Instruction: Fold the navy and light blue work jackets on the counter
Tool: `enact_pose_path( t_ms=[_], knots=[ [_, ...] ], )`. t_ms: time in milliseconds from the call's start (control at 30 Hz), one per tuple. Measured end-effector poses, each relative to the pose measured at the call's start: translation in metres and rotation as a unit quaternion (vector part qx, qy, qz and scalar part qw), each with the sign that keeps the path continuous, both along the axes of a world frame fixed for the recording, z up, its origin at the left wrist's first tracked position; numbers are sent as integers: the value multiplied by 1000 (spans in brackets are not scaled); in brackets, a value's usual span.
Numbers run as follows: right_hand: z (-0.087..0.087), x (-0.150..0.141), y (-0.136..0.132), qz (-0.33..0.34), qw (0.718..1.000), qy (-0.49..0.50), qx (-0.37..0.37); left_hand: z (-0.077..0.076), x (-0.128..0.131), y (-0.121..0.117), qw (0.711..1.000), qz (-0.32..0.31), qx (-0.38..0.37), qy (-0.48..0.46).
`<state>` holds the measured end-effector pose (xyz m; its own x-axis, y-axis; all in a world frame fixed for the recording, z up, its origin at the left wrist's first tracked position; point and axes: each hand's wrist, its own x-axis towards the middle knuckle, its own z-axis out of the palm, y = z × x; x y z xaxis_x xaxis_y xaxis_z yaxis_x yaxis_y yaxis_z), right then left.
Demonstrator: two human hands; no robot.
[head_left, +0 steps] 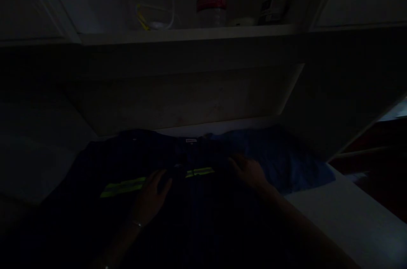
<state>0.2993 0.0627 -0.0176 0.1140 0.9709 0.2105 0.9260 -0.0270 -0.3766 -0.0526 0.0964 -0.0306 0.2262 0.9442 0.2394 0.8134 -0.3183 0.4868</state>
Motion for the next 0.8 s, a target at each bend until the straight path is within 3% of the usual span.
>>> enact_pose_path(
  t_ms=[133, 267, 400, 533, 667, 733, 800],
  knots=[
    [-32, 0, 27, 13, 998, -30, 46, -29, 0, 23, 992, -10, 66, 107],
    [-67, -3, 40, 30, 993, -92, -68, -57, -2, 34, 975, 4, 36, 219],
    [-82, -3, 42, 17, 985, -116, -130, -71, -6, 36, 968, 35, -5, 247],
    [-78, -4, 44, 22, 987, -107, -116, -67, -3, 35, 970, 29, -6, 242],
    [-68, -2, 38, -13, 999, -24, -26, -49, 2, 27, 975, 68, 40, 209],
    [-64, 2, 26, -73, 995, 52, 37, -38, -2, 10, 978, 104, 77, 160],
    [-61, 9, 5, -136, 972, 168, 97, -30, -15, -24, 987, 109, 89, 81]
  ],
)
